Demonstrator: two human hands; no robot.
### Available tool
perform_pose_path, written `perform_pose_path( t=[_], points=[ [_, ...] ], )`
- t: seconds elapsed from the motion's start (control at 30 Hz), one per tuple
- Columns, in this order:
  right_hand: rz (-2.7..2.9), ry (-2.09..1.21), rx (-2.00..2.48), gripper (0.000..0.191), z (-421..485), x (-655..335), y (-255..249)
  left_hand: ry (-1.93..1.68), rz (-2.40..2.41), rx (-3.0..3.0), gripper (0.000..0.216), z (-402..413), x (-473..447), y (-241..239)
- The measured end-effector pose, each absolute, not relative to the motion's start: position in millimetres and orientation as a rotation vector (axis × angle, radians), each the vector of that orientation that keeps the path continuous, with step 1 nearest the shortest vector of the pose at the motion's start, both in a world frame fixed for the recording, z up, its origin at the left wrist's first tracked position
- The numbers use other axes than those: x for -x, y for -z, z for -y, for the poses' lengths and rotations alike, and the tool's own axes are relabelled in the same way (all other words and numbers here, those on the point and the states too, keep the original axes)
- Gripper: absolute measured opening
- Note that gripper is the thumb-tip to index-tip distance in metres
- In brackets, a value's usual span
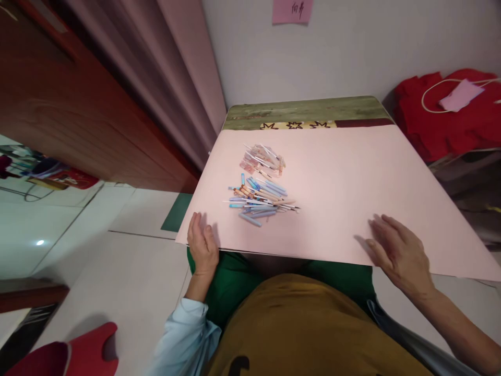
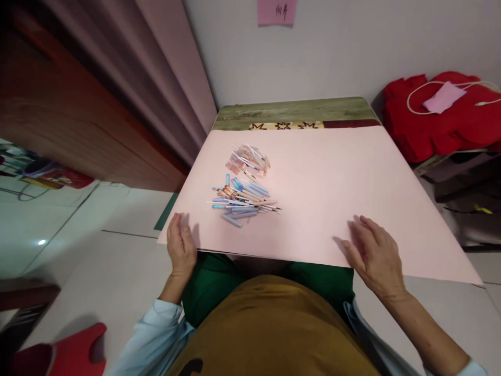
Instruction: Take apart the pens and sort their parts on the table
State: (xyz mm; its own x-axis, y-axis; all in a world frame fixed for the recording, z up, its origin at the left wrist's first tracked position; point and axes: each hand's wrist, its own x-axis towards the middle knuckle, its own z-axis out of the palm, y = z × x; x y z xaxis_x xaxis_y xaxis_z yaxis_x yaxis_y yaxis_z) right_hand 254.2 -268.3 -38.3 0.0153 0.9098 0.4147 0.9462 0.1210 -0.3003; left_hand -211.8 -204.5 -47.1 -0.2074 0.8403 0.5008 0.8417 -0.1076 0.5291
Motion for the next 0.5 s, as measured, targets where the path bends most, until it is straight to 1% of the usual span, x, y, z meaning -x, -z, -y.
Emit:
perform_pose_path(
  t=[0.07, 0.17, 0.33, 0.5],
  points=[
    [1.958, 0.164, 1.766, 0.049, 278.0, -263.0, 52.8, 1.268, 2.127, 1.871, 0.05, 198.8, 205.9, 52.7],
    [1.995, 0.269, 1.727, 0.044, 279.3, -263.2, 64.8, 1.269, 2.185, 1.676, 0.051, 192.5, 197.1, 58.3],
    [2.004, 0.34, 1.75, 0.037, 275.7, -258.1, 62.7, 1.227, 2.143, 1.715, 0.054, 191.8, 193.9, 60.4],
    [2.005, 0.328, 1.803, 0.036, 276.3, -258.5, 60.9, 1.184, 2.156, 1.711, 0.053, 192.0, 193.6, 60.1]
  ],
)
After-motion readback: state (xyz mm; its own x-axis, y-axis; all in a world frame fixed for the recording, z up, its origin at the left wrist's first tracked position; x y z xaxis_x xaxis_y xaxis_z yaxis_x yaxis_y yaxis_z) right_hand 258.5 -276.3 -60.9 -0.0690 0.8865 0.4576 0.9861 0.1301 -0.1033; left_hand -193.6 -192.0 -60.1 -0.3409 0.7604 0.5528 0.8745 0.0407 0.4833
